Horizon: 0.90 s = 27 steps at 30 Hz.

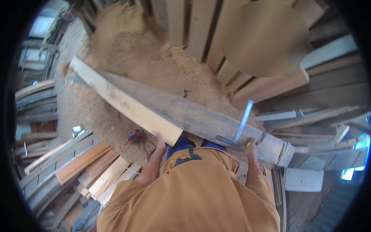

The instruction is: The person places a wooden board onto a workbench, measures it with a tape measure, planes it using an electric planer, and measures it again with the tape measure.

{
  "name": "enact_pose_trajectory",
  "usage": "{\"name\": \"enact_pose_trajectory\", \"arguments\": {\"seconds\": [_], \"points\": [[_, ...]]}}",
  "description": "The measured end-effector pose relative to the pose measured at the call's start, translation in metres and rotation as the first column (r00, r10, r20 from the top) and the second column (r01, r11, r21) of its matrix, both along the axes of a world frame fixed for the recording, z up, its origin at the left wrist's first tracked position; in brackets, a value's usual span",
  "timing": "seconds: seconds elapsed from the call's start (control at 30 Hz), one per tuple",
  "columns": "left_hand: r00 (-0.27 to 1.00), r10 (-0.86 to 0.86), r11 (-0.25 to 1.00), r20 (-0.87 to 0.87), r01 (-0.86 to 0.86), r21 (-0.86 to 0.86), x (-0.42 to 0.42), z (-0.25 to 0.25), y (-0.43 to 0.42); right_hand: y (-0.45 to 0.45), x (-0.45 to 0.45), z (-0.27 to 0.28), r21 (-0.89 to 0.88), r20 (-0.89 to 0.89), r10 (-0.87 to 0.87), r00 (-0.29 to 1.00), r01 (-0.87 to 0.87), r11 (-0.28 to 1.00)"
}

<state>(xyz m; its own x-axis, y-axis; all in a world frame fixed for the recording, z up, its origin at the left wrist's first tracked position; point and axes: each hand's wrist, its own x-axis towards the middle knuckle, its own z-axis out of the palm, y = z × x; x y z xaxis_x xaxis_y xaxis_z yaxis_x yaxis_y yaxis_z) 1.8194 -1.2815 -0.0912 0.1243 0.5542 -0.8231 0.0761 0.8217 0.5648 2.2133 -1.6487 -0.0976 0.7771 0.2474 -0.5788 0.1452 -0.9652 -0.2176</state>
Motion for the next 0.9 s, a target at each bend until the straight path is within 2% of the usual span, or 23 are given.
{"name": "enact_pose_trajectory", "arguments": {"seconds": [0.03,0.07,0.13,0.2,0.23,0.27,0.33,0.37,0.4,0.43,0.47,0.5,0.53,0.6,0.7,0.77,0.8,0.83,0.87,0.9], "points": [[0.996,-0.082,0.994,0.022,0.083,-0.07,-0.011,0.002,0.005,0.008,0.0,0.004,-0.064,0.007,-0.028,1.0,0.028,0.998],[0.985,-0.164,0.976,0.057,0.17,-0.138,-0.02,0.004,0.009,0.009,0.002,-0.003,-0.028,0.013,-0.091,0.996,0.092,0.995],[0.899,-0.43,0.9,-0.086,0.421,-0.112,-0.026,0.022,0.017,0.004,0.027,-0.028,0.05,0.036,-0.214,0.976,0.213,0.976],[0.786,-0.597,0.802,-0.16,0.588,-0.103,-0.032,0.037,0.017,0.002,0.054,-0.049,0.312,0.055,-0.147,0.988,0.123,0.942],[0.743,-0.649,0.76,-0.164,0.644,-0.087,-0.037,0.039,0.015,0.019,0.059,-0.034,0.432,0.061,-0.11,0.992,0.073,0.899],[0.695,-0.699,0.711,-0.168,0.7,-0.068,-0.039,0.041,0.013,0.039,0.068,-0.02,0.418,-0.129,-0.071,0.989,0.119,0.901],[0.601,-0.765,0.623,-0.23,0.781,-0.03,-0.037,0.051,0.01,0.123,0.072,0.066,0.327,-0.483,-0.009,0.875,0.19,0.926],[0.552,-0.791,0.576,-0.263,0.817,-0.017,-0.033,0.061,0.008,0.159,0.06,0.088,0.332,-0.539,0.032,0.842,0.178,0.926],[0.605,-0.757,0.627,-0.245,0.779,-0.013,-0.023,0.084,0.007,0.194,0.048,0.111,0.337,-0.591,0.071,0.803,0.166,0.927],[0.657,-0.72,0.676,-0.224,0.737,-0.012,-0.007,0.114,0.009,0.227,0.033,0.126,0.401,-0.587,0.226,0.777,0.037,0.915],[0.706,-0.678,0.723,-0.204,0.691,-0.013,0.005,0.127,0.005,0.247,0.017,0.123,0.439,-0.644,0.304,0.702,0.013,0.899],[0.789,-0.598,0.784,-0.143,0.613,0.101,0.012,0.119,-0.009,0.267,0.002,0.12,0.476,-0.693,0.376,0.616,-0.001,0.88],[0.855,-0.514,0.83,-0.072,0.517,0.21,0.022,0.11,-0.023,0.281,-0.015,0.107,0.469,-0.79,0.374,0.485,0.087,0.879],[0.922,-0.385,0.874,0.043,0.349,0.338,0.054,0.143,-0.033,0.313,-0.066,0.128,0.427,-0.844,0.356,0.401,0.101,0.898],[0.924,-0.343,0.749,-0.169,0.378,0.544,0.083,0.16,-0.038,0.334,-0.119,0.139,0.414,-0.851,0.372,0.372,0.039,0.909],[0.894,-0.364,0.706,-0.259,0.447,0.549,0.075,0.158,-0.034,0.341,-0.139,0.152,0.427,-0.828,0.405,0.388,-0.034,0.904],[0.875,-0.377,0.682,-0.304,0.484,0.548,0.071,0.158,-0.031,0.346,-0.141,0.157,0.443,-0.775,0.477,0.415,-0.181,0.878],[0.905,-0.369,0.704,-0.212,0.421,0.572,0.067,0.163,-0.028,0.352,-0.141,0.161,0.446,-0.716,0.549,0.431,-0.321,0.835],[0.876,-0.389,0.601,-0.285,0.475,0.643,0.059,0.153,-0.028,0.355,-0.141,0.163,0.433,-0.653,0.618,0.437,-0.454,0.779],[0.844,-0.4,0.487,-0.357,0.526,0.698,0.051,0.134,-0.03,0.351,-0.138,0.149,0.584,-0.39,0.838,0.381,-0.602,0.545]]}}
